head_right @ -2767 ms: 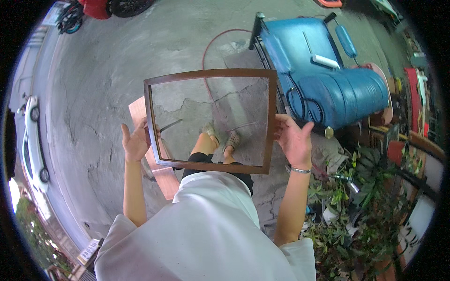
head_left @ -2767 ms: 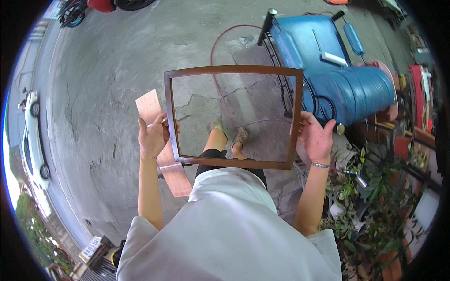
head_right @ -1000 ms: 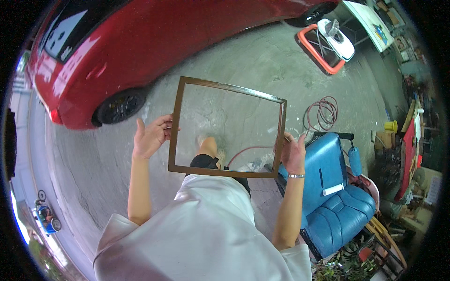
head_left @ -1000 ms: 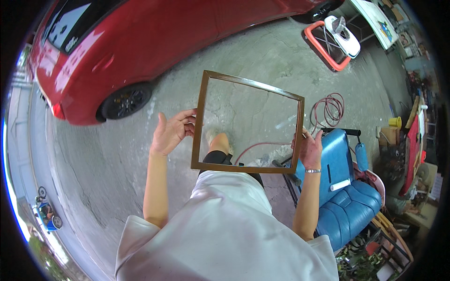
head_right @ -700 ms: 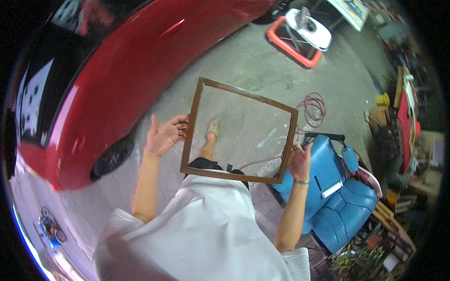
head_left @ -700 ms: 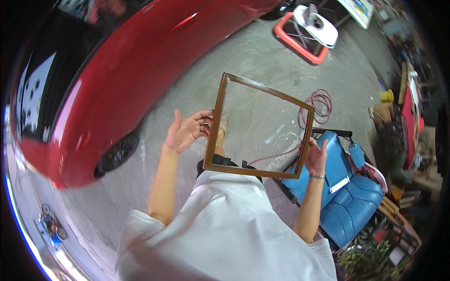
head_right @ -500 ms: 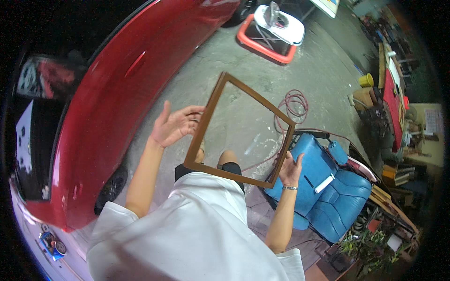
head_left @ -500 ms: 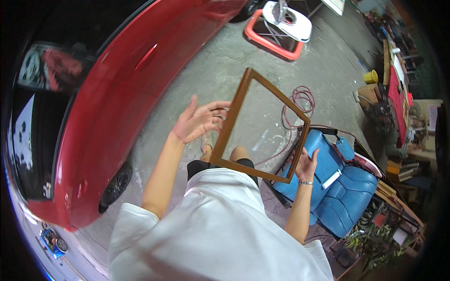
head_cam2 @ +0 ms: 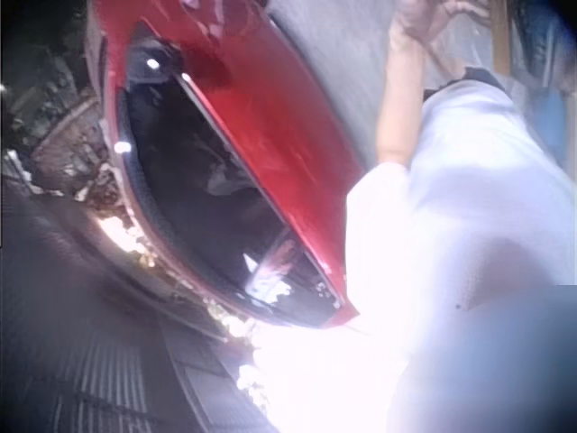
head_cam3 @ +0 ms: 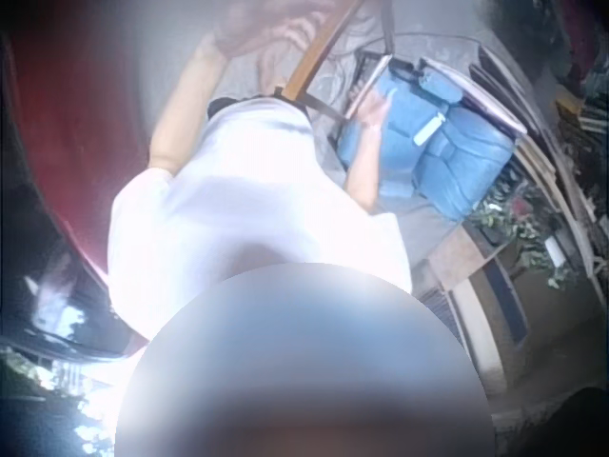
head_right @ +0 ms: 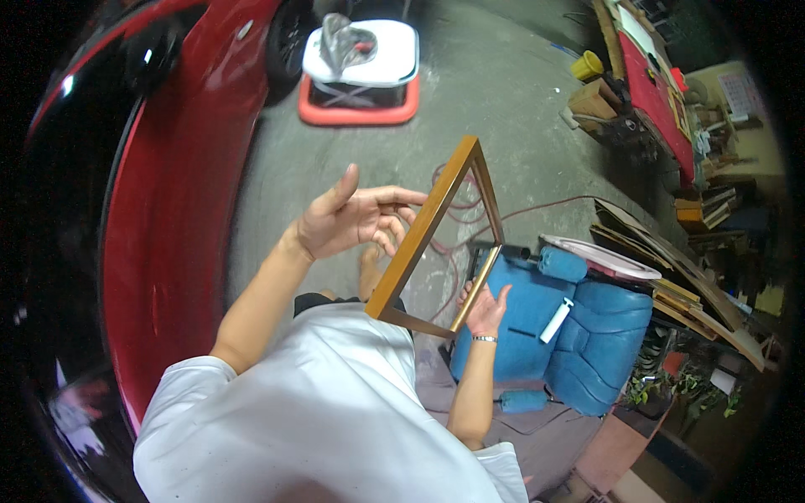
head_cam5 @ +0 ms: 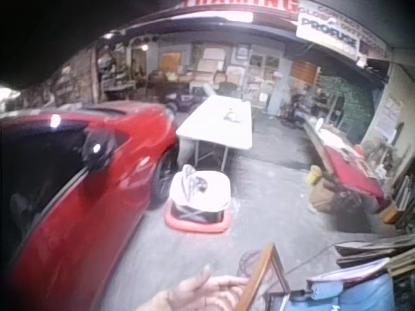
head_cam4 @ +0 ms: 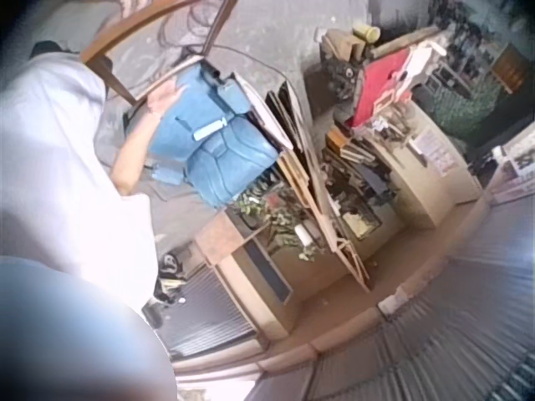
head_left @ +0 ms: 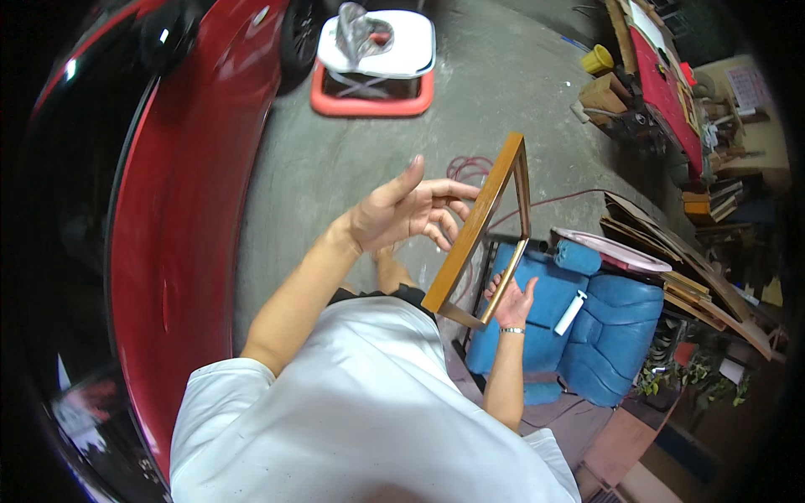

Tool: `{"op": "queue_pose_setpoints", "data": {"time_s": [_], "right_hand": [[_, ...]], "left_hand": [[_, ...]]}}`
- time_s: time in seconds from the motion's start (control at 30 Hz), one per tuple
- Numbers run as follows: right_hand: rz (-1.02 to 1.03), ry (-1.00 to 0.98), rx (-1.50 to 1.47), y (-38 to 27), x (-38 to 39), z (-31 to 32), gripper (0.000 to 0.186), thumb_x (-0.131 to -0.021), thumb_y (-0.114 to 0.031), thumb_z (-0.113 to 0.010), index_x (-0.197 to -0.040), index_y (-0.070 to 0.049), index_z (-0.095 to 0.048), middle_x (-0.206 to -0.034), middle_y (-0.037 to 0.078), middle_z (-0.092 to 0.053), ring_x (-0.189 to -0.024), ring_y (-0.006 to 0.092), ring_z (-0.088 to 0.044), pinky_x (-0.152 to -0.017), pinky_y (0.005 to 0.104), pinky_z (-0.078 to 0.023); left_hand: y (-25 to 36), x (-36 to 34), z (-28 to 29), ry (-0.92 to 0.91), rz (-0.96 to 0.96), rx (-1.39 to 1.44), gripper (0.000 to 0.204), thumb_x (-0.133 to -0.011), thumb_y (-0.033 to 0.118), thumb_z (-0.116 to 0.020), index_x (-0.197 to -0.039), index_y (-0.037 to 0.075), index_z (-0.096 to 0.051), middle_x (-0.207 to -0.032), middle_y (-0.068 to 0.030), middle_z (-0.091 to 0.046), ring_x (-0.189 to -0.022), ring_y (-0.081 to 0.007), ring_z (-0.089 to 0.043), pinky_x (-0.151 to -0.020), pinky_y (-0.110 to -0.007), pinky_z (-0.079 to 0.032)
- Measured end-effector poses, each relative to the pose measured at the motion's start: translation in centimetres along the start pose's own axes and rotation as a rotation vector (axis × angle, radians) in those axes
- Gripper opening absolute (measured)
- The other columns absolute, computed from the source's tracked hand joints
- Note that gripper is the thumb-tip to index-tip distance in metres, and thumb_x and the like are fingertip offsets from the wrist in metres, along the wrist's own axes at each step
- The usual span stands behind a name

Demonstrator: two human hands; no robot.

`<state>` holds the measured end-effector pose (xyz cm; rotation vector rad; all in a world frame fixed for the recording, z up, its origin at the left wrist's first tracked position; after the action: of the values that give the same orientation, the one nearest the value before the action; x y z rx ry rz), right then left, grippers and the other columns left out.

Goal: The person prepares a spray gun by attaching a hose and pouring dark finish into the cup, then sprays a wooden frame and a small wooden board placed on a chair. After spraying, the person removes the frame from the chair and places it on a nearby table.

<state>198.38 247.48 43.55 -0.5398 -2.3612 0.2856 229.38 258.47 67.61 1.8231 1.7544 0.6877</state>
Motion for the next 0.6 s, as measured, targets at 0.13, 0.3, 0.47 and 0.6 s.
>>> {"op": "queue_pose_setpoints", "data": {"time_s": [0.13, 0.3, 0.47, 0.6], "right_hand": [[0.043, -0.049, -0.006, -8.7, -6.5, -4.0, 0.089, -0.090, -0.086, -0.035, -0.113, -0.003, -0.057, -0.096, 0.013, -0.057, -0.082, 0.0277, -0.053, -0.074, 0.0401, -0.043], [0.094, -0.041, -0.031, -17.2, -14.3, -6.0, 0.089, -0.090, -0.085, -0.034, -0.116, -0.002, -0.053, -0.097, 0.013, -0.056, -0.082, 0.0276, -0.052, -0.075, 0.0407, -0.043], [0.194, 0.058, -0.026, -27.1, -21.1, -7.7, 0.089, -0.089, -0.085, -0.037, -0.117, -0.002, -0.051, -0.096, 0.012, -0.053, -0.077, 0.0249, -0.047, -0.070, 0.0380, -0.040], [0.277, 0.049, 0.028, -36.6, -27.2, -9.7, 0.082, -0.091, -0.083, -0.037, -0.115, -0.006, -0.056, -0.100, 0.015, -0.063, -0.084, 0.0305, -0.061, -0.077, 0.0423, -0.050]], "left_hand": [[5.0, -10.4, 1.8, -0.051, 0.001, 0.062, 0.111, -0.093, 0.083, -0.029, -0.148, -0.013, -0.035, -0.121, -0.0185, -0.059, -0.104, -0.0224, -0.069, -0.085, -0.033, -0.061], [8.9, -21.6, 5.5, -0.101, 0.031, 0.031, 0.112, -0.092, 0.084, -0.030, -0.149, -0.012, -0.034, -0.122, -0.0174, -0.060, -0.105, -0.0237, -0.069, -0.087, -0.036, -0.061], [12.0, -32.8, 12.3, -0.050, 0.124, 0.089, 0.112, -0.090, 0.085, -0.033, -0.149, -0.010, -0.037, -0.122, -0.0142, -0.061, -0.107, -0.0209, -0.067, -0.087, -0.033, -0.059], [14.0, -43.1, 20.9, 0.038, 0.175, 0.051, 0.106, -0.092, 0.084, -0.030, -0.145, -0.007, -0.044, -0.117, -0.0115, -0.063, -0.106, -0.0166, -0.065, -0.084, -0.031, -0.058]]}}
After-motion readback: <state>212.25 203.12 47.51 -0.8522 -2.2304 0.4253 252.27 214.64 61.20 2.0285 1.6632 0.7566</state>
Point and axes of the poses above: each hand's wrist, its own x-axis away from the middle knuckle, its own z-axis out of the back of the hand, y = z × x, the point moved 8 cm from there along -x, towards the middle knuckle
